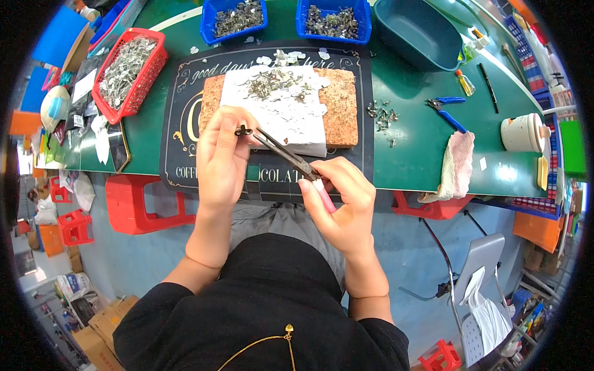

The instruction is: Assembling small metal components using tweezers on a workstation in a factory workshop.

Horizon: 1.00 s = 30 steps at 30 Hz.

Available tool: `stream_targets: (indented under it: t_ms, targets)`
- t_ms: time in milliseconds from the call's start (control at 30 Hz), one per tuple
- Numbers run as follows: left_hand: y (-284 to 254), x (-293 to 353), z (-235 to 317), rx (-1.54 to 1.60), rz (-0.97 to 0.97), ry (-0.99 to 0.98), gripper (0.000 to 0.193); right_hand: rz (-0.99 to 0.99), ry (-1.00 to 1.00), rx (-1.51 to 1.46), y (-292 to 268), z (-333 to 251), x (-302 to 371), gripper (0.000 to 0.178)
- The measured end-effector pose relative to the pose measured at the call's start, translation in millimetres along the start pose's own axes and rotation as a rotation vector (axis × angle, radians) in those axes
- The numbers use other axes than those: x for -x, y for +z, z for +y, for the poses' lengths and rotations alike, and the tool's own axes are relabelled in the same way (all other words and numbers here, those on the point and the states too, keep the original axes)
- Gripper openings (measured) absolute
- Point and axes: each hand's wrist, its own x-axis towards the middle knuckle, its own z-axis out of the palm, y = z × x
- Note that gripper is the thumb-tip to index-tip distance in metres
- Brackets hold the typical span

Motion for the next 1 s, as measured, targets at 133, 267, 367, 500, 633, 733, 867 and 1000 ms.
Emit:
stream_targets:
  t_ms: [133, 267, 367, 500, 633, 733, 867, 1000]
  targets:
    - [-5, 1, -11, -0.764, 0.176, 0.56, 0.014, 0.012, -0.004, -0.019, 8, 2, 1, 0.017]
    - [-7, 0, -14, -1.042, 0.191, 0.775, 0.016, -0.02, 0.143, -0.028, 11, -2, 4, 0.014]
    - [-7, -1, -14, -1.084, 0.182, 0.853, 0.017, -0.029, 0.195, -0.033, 13, -3, 5, 0.013]
    - [-3, 3, -16, -0.681, 0.247, 0.659, 0.018, -0.032, 0.154, -0.054, 13, 0, 6, 0.013]
    - [-6, 5, -3, -0.401, 0.008, 0.153, 0.026, -0.051, 0.154, -0.085, 12, -1, 6, 0.013]
    - [-4, 7, -6, -0.535, 0.05, 0.287, 0.023, -0.055, 0.195, -0.134, 14, -2, 6, 0.013]
    - [-3, 4, -22, -0.646, 0.195, 0.509, 0.019, -0.086, 0.239, -0.222, 19, 1, 8, 0.012]
    - [-5, 2, -25, -0.661, 0.215, 0.564, 0.018, -0.074, 0.264, -0.271, 23, 3, 10, 0.012]
